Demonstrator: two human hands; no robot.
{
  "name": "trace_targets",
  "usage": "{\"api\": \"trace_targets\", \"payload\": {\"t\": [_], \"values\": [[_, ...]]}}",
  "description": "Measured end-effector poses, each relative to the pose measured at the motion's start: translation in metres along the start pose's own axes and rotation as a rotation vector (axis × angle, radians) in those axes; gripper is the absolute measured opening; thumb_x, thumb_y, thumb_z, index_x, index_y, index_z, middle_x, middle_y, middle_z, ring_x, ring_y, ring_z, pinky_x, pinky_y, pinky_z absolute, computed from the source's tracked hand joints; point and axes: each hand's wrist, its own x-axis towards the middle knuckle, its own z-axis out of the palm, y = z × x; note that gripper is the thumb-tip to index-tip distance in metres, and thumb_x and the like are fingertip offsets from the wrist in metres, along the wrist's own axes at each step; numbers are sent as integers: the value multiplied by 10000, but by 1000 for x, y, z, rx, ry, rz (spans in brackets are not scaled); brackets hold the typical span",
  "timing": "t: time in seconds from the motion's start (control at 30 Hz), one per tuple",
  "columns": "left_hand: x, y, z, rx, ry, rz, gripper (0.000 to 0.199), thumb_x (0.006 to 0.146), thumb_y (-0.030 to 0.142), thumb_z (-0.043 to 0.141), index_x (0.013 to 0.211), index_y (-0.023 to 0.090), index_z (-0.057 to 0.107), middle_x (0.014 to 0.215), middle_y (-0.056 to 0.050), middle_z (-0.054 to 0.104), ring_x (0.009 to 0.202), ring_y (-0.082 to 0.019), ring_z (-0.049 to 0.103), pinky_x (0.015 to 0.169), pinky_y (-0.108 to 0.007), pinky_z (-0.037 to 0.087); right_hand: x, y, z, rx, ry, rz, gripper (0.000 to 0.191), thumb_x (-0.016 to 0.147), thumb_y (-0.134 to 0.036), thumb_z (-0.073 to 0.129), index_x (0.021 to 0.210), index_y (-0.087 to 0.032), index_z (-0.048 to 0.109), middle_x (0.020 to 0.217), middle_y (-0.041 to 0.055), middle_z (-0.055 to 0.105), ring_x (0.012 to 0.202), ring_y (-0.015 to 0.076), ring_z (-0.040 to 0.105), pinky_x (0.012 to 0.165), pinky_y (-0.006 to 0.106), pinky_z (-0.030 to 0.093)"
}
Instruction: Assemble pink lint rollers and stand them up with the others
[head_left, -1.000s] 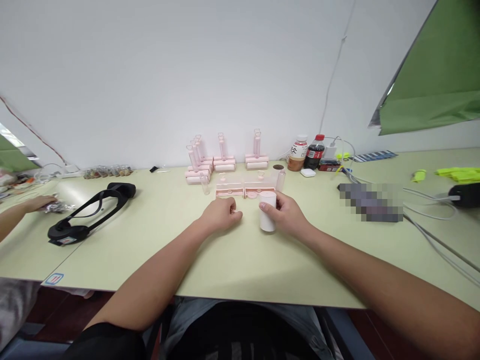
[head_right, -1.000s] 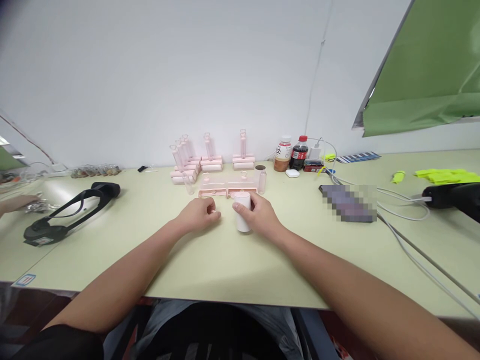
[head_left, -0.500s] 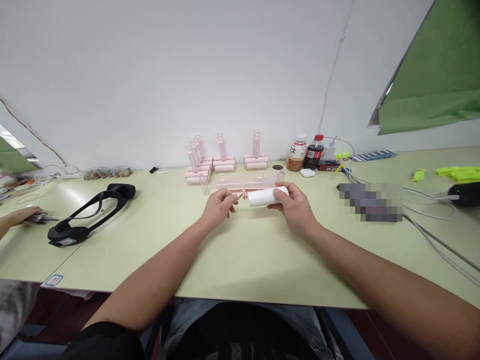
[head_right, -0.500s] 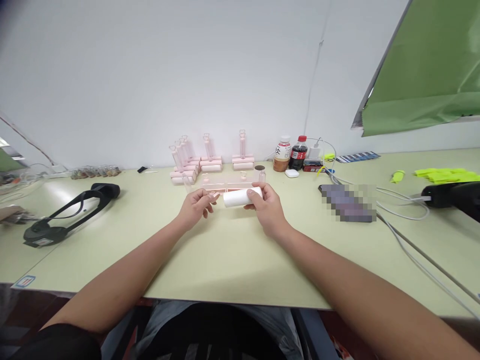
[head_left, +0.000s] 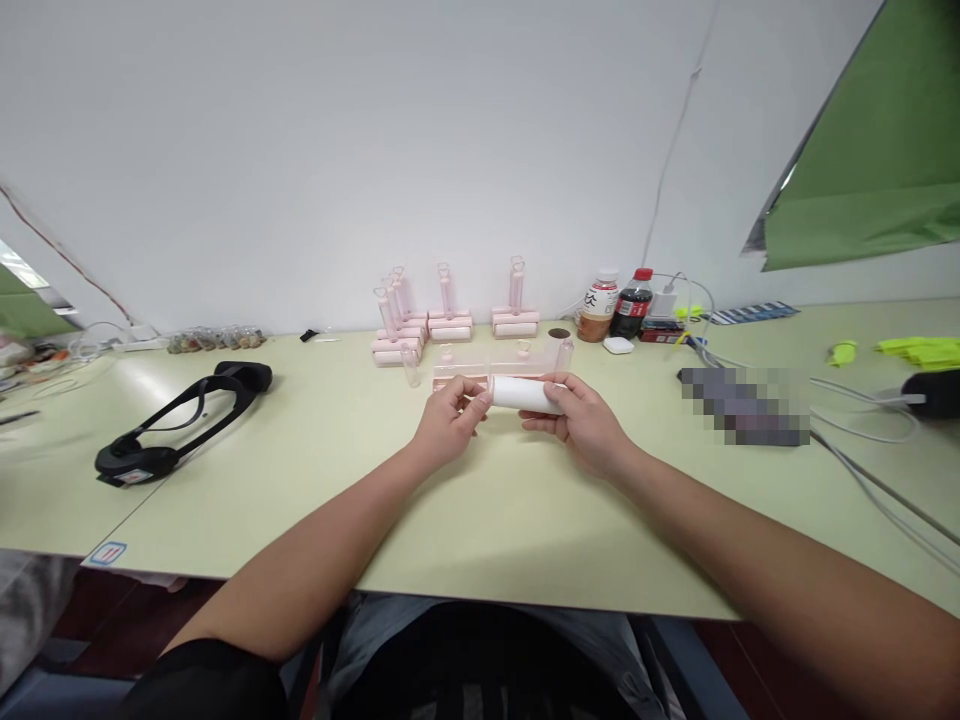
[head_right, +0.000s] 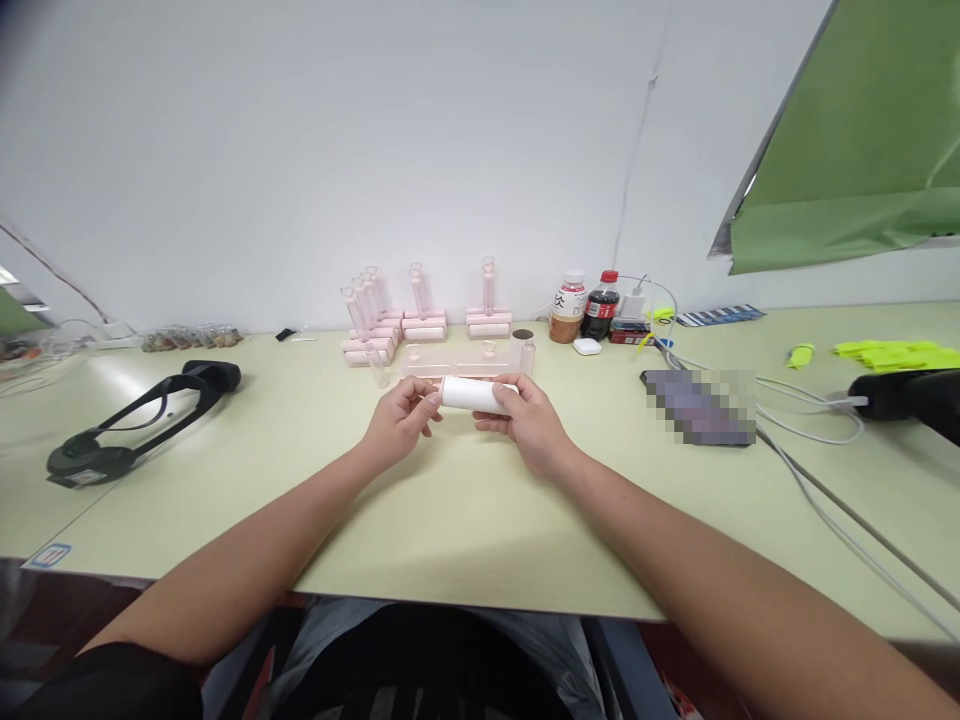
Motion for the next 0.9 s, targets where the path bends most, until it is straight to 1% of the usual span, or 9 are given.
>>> {"api": "trace_targets", "payload": {"t": [0.27, 0.37, 0.47, 0.53, 0.63, 0.7, 0.77, 0.83, 0.9], "values": [[0, 1, -1, 57, 10, 21, 316, 894, 478, 518, 1030, 197, 564, 992, -56, 625, 753, -139, 620, 513, -220, 510, -2, -1, 2, 40, -19, 24, 163, 859, -353, 565, 947, -216, 558, 907, 43, 617, 655, 138, 619, 587, 301, 554], [-2, 3, 0, 83, 138, 66, 360, 946, 449, 416, 1198, 211, 511, 1129, -97, 574, 868, -165, 605, 552, -239, 535, -2, -2, 2, 90, -5, 38, 149, 883, -333, 538, 955, -208, 576, 854, 36, 608, 654, 140, 612, 581, 291, 544], [-5, 3, 3, 115, 307, 177, 406, 946, 374, 417, 1325, 229, 423, 1345, -133, 444, 969, -185, 559, 622, -274, 552, -1, -3, 1, 139, 30, 56, 132, 894, -304, 530, 954, -201, 586, 828, 39, 611, 640, 142, 607, 557, 283, 538], [-6, 1, 5, 155, 238, 263, 392, 925, 296, 434, 1311, 233, 464, 1371, -125, 440, 968, -187, 558, 667, -297, 549, -1, -3, 1, 157, 45, 65, 128, 895, -298, 529, 958, -203, 587, 823, 39, 611, 630, 142, 604, 543, 281, 540], [-6, -3, 6, 201, -14, 368, 409, 879, 175, 411, 1259, 234, 550, 1326, -101, 513, 913, -171, 588, 716, -313, 541, -1, -4, 1, 166, 52, 86, 143, 900, -286, 512, 981, -197, 589, 824, 42, 606, 610, 133, 596, 532, 266, 540], [-3, -4, 4, 254, -25, 397, 460, 843, 113, 384, 1250, 227, 566, 1290, -91, 548, 896, -166, 597, 764, -327, 536, -2, -5, 2, 172, 62, 96, 147, 908, -263, 496, 989, -184, 589, 816, 42, 603, 598, 125, 590, 528, 253, 535], [1, -3, -3, 397, 79, 340, 471, 818, 83, 381, 1226, 211, 580, 1207, -87, 579, 900, -177, 599, 816, -345, 525, -3, -6, 3, 181, 59, 97, 147, 921, -243, 479, 987, -174, 590, 806, 40, 605, 594, 123, 588, 523, 248, 529], [7, -1, -13, 623, 158, 176, 452, 817, 97, 402, 1218, 200, 583, 1146, -95, 574, 910, -203, 601, 830, -363, 516, -4, -7, 4, 186, 46, 92, 151, 933, -234, 465, 980, -171, 594, 802, 37, 607, 594, 123, 587, 519, 249, 524], [11, 1, -24, 857, 144, -24, 439, 826, 135, 424, 1233, 202, 576, 1153, -114, 538, 941, -241, 599, 799, -379, 515, -4, -7, 5, 186, 42, 85, 148, 938, -234, 466, 968, -169, 596, 802, 35, 608, 595, 123, 587, 516, 251, 521]]}}
